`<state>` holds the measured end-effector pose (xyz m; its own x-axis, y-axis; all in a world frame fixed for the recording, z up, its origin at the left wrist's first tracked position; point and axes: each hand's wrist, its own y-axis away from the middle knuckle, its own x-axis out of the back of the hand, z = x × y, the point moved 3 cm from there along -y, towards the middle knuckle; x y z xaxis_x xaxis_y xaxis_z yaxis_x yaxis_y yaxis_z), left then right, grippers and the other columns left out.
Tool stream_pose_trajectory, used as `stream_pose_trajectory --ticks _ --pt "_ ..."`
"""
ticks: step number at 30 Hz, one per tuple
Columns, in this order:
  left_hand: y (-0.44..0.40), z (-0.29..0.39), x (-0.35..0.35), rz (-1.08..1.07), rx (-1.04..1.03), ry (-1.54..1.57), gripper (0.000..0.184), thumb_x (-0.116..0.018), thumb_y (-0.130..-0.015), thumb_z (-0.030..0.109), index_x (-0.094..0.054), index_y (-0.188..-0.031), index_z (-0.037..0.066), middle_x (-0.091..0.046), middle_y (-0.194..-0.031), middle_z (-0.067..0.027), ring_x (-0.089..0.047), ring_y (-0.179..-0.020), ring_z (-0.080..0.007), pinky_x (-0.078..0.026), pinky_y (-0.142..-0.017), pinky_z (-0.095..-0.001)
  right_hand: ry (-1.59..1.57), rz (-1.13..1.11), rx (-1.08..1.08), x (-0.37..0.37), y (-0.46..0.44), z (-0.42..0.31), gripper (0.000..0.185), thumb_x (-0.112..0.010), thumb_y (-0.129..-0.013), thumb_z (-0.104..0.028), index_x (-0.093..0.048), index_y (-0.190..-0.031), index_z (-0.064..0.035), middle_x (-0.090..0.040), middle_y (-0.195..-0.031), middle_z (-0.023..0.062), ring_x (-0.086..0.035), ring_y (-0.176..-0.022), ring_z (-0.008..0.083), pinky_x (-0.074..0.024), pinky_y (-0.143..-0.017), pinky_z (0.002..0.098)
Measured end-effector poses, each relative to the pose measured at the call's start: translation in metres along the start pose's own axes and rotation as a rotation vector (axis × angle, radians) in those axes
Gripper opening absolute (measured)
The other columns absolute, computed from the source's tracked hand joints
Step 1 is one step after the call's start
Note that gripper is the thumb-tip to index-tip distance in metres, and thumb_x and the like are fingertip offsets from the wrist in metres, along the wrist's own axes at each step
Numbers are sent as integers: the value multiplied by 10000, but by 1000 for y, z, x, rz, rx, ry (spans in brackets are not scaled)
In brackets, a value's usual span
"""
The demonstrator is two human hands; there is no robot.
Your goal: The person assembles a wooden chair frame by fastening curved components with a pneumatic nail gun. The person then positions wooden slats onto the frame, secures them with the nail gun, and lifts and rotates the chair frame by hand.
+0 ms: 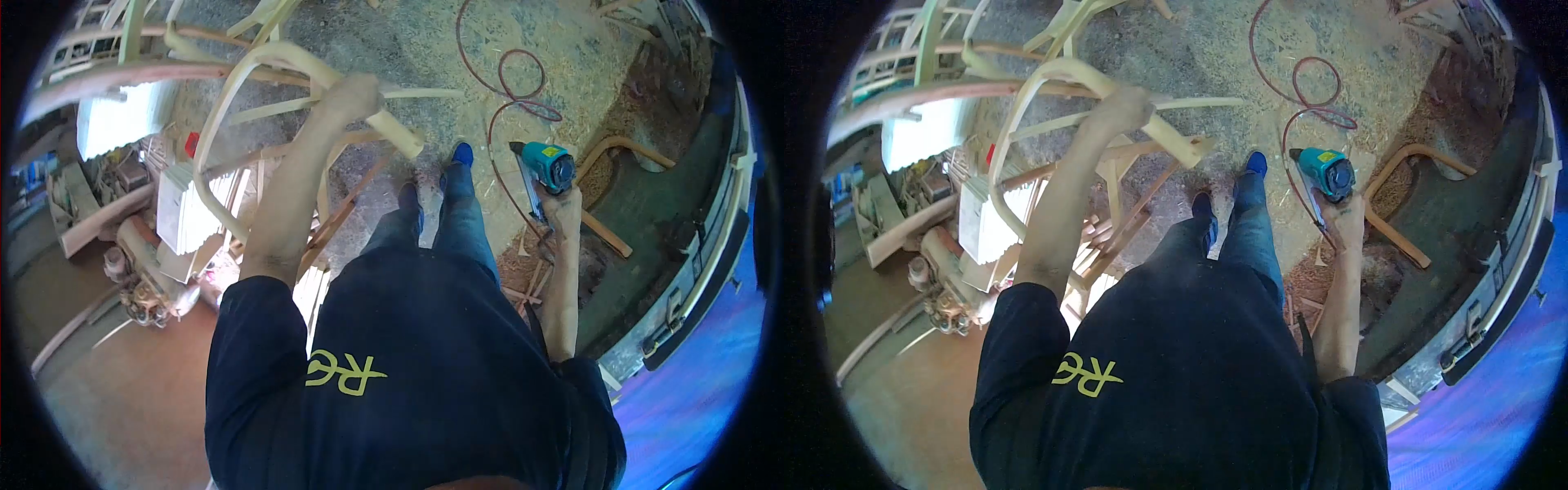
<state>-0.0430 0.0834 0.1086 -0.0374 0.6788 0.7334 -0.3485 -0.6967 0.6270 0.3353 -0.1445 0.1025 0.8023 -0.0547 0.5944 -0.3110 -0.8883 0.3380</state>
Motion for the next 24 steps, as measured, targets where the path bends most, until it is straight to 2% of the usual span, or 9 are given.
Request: stream_pose_trajectory --ticks 3,6,10,11,15,18,19,22,24 --pt "-90 -4 -50 -125 -24 -42 398 -606 -898 116 -714 -1278 159 -716 -950 -244 -715 -904 -383 -551 -830 -473 -178 -63 -72 -14 -33 49 333 -813 -823 -239 -751 -1001 36 -749 -812 153 -720 -807 167 -536 -732 374" --pt "-124 22 -63 -348 152 -180 322 -624 -883 138 -738 -1159 19 -721 -1130 -252 -713 -1090 -356 -565 -906 -460 -125 -210 -196 -27 -66 67 233 -789 -835 -135 -747 -995 29 -730 -861 34 -640 -782 107 -509 -709 305" --pt "-181 -17 -140 -465 72 -281 294 -629 -876 122 -751 -1122 16 -722 -1144 -251 -717 -1089 -355 -565 -911 -465 -104 -315 -194 -56 -107 88 314 -798 -801 -228 -755 -1015 -2 -760 -878 186 -734 -815 253 -536 -765 383" --pt "-187 -20 -151 -469 65 -294 295 -632 -874 122 -752 -1121 15 -722 -1150 -248 -718 -1090 -354 -565 -913 -464 -40 -378 -252 -72 -118 116 330 -811 -785 -228 -755 -1023 -5 -756 -884 184 -730 -813 270 -538 -769 388" --pt "-208 -35 -175 -592 147 -255 317 -638 -871 134 -747 -1144 15 -715 -1184 -242 -710 -1110 -357 -553 -950 -462 -142 -469 -275 -119 -147 145 356 -836 -752 -228 -760 -1021 -8 -759 -901 163 -720 -815 268 -541 -787 385" --pt "-217 -44 -191 -600 94 -425 322 -637 -875 148 -748 -1154 32 -713 -1198 -232 -702 -1128 -353 -543 -971 -461 -31 -522 -299 -128 -166 123 311 -829 -771 -235 -762 -968 -4 -749 -850 96 -686 -765 192 -520 -739 354" --pt "-214 -43 -196 -619 96 -395 320 -638 -875 149 -749 -1154 37 -714 -1196 -230 -699 -1131 -355 -541 -977 -459 -22 -576 -324 -139 -173 132 325 -832 -765 -261 -759 -936 5 -700 -756 73 -633 -647 174 -500 -637 354" --pt "-218 -50 -202 -645 66 -344 315 -641 -876 147 -753 -1153 50 -714 -1193 -228 -694 -1135 -363 -539 -987 -456 -59 -656 -421 -163 -189 137 395 -848 -748 -234 -775 -1080 -33 -769 -933 115 -707 -847 240 -532 -830 384" --pt "-223 -49 -211 -641 -5 -327 309 -644 -875 142 -756 -1149 55 -712 -1197 -230 -692 -1136 -369 -541 -985 -459 -127 -642 -421 -180 -197 132 256 -843 -760 -198 -747 -922 -25 -726 -825 100 -650 -668 195 -496 -647 361"
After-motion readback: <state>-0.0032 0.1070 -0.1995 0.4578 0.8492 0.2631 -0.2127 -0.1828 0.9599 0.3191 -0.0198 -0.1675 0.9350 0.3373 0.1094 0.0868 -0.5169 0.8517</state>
